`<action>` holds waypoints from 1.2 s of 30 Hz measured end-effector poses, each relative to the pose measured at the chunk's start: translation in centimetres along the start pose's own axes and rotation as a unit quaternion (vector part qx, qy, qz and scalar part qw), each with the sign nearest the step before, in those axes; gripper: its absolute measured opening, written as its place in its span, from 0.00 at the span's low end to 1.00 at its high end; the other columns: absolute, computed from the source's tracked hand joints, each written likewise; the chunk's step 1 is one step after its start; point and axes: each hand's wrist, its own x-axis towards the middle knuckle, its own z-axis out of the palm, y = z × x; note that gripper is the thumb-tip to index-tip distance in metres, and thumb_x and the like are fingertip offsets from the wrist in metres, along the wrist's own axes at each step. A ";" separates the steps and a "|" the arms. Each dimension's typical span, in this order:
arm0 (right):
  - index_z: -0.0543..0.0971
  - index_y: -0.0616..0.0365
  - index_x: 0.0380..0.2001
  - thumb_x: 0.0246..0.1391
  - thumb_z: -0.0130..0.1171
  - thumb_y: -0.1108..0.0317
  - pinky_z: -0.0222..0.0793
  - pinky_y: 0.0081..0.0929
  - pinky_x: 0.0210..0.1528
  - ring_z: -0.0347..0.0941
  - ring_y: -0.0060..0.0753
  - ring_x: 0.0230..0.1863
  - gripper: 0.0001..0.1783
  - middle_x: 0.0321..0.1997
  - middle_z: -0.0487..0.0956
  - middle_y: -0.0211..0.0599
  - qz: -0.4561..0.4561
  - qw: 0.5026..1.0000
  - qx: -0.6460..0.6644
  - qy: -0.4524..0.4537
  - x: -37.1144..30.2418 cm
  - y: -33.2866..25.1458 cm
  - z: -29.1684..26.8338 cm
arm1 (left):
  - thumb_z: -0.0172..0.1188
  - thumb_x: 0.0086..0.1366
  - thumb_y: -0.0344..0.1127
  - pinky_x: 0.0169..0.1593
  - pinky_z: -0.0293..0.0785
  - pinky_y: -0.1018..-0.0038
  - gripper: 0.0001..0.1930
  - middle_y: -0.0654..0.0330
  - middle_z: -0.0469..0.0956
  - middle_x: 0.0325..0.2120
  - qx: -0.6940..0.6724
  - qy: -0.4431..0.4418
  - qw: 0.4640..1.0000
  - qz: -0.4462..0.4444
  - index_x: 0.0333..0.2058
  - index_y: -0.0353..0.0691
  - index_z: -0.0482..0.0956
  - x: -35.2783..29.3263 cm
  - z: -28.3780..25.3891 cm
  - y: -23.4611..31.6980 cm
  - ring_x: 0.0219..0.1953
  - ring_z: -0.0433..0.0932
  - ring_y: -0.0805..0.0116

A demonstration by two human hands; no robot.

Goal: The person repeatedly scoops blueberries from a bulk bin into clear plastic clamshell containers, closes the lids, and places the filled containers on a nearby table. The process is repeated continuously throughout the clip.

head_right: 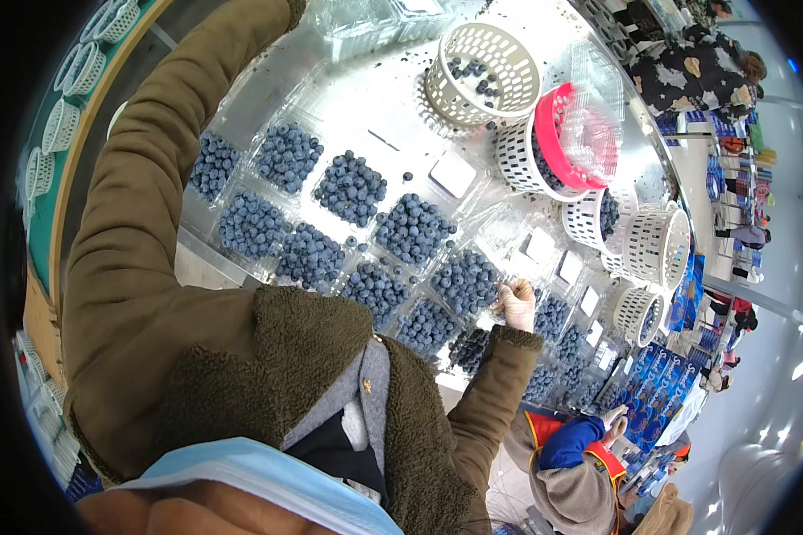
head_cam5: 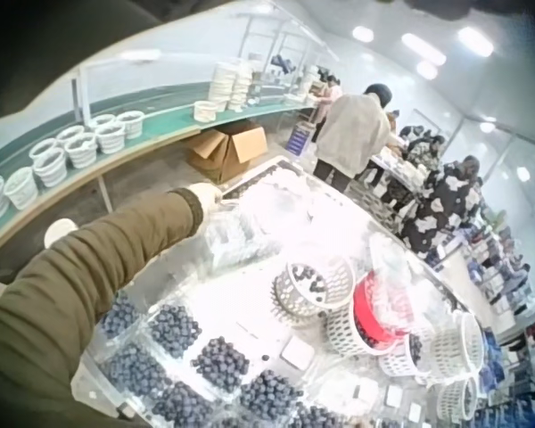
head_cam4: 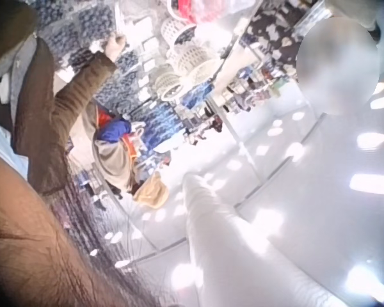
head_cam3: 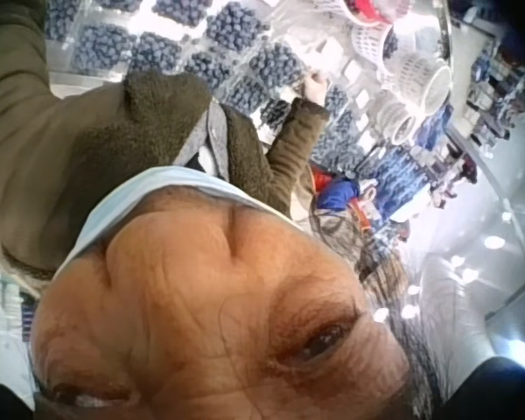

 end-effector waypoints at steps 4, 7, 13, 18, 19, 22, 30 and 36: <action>0.64 0.54 0.24 0.49 0.53 0.76 0.61 0.13 0.11 0.65 0.20 0.10 0.08 0.15 0.69 0.29 0.001 1.000 0.004 -0.004 -0.2 0.0 -0.1 | 0.55 0.51 0.40 0.35 0.71 0.61 0.09 0.49 0.76 0.23 0.026 0.056 0.998 -0.015 0.24 0.42 0.79 0.7 -0.5 0.0 0.29 0.75 0.52; 0.65 0.55 0.24 0.49 0.53 0.76 0.62 0.13 0.12 0.65 0.19 0.10 0.08 0.15 0.69 0.29 0.000 1.000 0.011 -0.002 -0.4 0.1 -0.3 | 0.57 0.48 0.45 0.32 0.71 0.62 0.12 0.51 0.76 0.20 0.014 0.093 0.996 0.000 0.22 0.42 0.78 1.9 -0.3 -0.9 0.26 0.75 0.53; 0.67 0.58 0.25 0.49 0.53 0.77 0.66 0.15 0.16 0.65 0.19 0.12 0.05 0.19 0.72 0.34 -0.011 0.998 0.063 -0.002 -1.6 -0.5 -0.5 | 0.58 0.50 0.35 0.23 0.70 0.72 0.08 0.56 0.75 0.16 -0.401 -0.036 0.907 -0.127 0.17 0.39 0.75 1.1 -3.6 -0.4 0.18 0.73 0.66; 0.65 0.59 0.26 0.49 0.51 0.77 0.68 0.18 0.17 0.65 0.19 0.12 0.05 0.23 0.73 0.40 -0.041 0.994 0.106 0.006 -4.4 -2.2 -1.1 | 0.52 0.54 0.28 0.23 0.71 0.80 0.08 0.59 0.75 0.21 -0.547 -0.081 0.830 -0.079 0.34 0.35 0.71 -7.5 -7.6 4.5 0.21 0.75 0.71; 0.65 0.59 0.26 0.49 0.50 0.75 0.67 0.18 0.17 0.64 0.19 0.12 0.05 0.25 0.73 0.40 -0.050 0.992 0.112 0.011 -5.1 -2.7 -1.3 | 0.51 0.55 0.28 0.24 0.71 0.80 0.09 0.59 0.75 0.22 -0.587 -0.120 0.799 -0.046 0.35 0.35 0.70 -9.4 -8.0 5.8 0.22 0.75 0.72; 0.67 0.58 0.30 0.50 0.49 0.75 0.66 0.16 0.17 0.62 0.17 0.13 0.03 0.30 0.74 0.41 -0.095 0.991 0.079 0.053 -7.3 -4.2 -2.6 | 0.53 0.56 0.35 0.31 0.73 0.80 0.22 0.55 0.64 0.42 -0.598 -0.216 0.772 0.012 0.49 0.41 0.58 -14.9 -7.5 10.2 0.32 0.75 0.69; 0.70 0.58 0.34 0.50 0.51 0.73 0.63 0.12 0.14 0.62 0.13 0.16 0.07 0.30 0.73 0.31 -0.215 0.957 0.142 0.134 -9.6 -9.6 -4.3 | 0.52 0.54 0.25 0.36 0.75 0.81 0.37 0.47 0.55 0.56 -0.647 -0.367 0.665 -0.066 0.61 0.51 0.47 -25.8 -1.2 24.0 0.42 0.73 0.68; 0.66 0.62 0.40 0.50 0.53 0.75 0.66 0.13 0.14 0.68 0.19 0.14 0.13 0.27 0.73 0.34 -0.297 0.929 0.151 0.159 -8.1 -9.3 -1.4 | 0.41 0.56 0.23 0.38 0.76 0.71 0.35 0.48 0.49 0.59 -0.672 -0.417 0.601 -0.112 0.61 0.49 0.40 -28.6 1.6 31.7 0.51 0.65 0.57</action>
